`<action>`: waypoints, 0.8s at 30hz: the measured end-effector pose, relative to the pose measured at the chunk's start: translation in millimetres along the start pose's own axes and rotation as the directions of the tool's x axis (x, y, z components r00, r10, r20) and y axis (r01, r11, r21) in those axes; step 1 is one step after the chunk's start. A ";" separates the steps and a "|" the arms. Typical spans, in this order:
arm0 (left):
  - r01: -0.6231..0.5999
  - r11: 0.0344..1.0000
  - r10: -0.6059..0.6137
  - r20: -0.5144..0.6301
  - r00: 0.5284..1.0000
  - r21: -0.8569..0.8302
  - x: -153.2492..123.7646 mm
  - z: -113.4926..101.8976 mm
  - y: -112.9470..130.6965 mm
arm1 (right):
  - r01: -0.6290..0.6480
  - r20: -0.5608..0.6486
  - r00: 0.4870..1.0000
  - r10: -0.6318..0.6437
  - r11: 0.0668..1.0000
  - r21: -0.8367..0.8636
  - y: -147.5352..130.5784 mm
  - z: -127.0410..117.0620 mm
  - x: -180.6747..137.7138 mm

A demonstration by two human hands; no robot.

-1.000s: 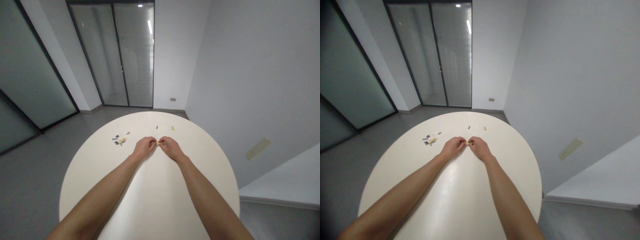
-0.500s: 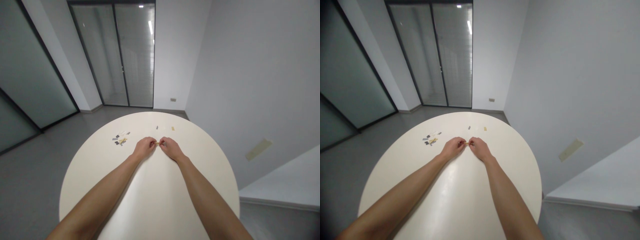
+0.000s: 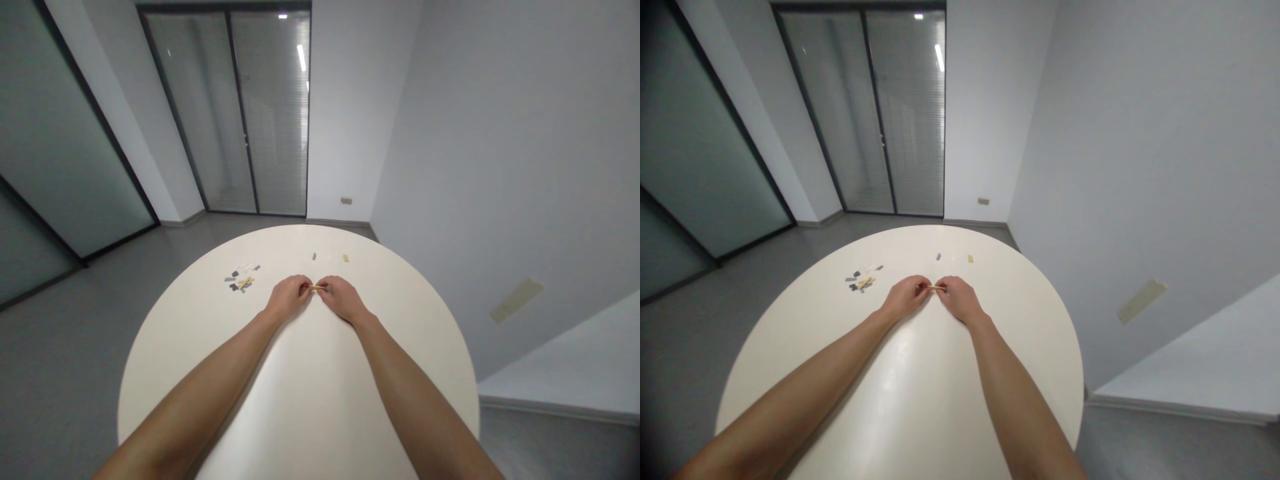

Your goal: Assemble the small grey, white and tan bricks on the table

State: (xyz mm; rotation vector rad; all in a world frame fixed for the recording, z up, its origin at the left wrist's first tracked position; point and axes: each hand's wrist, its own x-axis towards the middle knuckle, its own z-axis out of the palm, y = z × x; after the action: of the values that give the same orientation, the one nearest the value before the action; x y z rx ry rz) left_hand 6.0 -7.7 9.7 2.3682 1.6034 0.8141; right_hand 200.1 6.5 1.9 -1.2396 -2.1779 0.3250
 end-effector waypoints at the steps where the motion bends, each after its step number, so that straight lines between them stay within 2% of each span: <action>1: -0.001 1.000 0.001 0.000 1.000 0.001 0.0 0.2 -0.4 | 0.000 -0.002 1.000 0.000 1.000 -0.001 -0.2 0.0 -0.1; 24: 0.005 0.999 -0.003 -0.035 0.999 0.051 0.3 2.2 -2.4 | 0.006 0.019 1.000 -0.006 1.000 -0.029 -0.3 0.1 0.5</action>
State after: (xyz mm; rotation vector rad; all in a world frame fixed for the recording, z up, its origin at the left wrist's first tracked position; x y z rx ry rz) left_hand 5.3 -6.1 7.0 2.3975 1.6609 0.8276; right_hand 199.6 6.8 2.1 -1.2506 -2.2093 0.3046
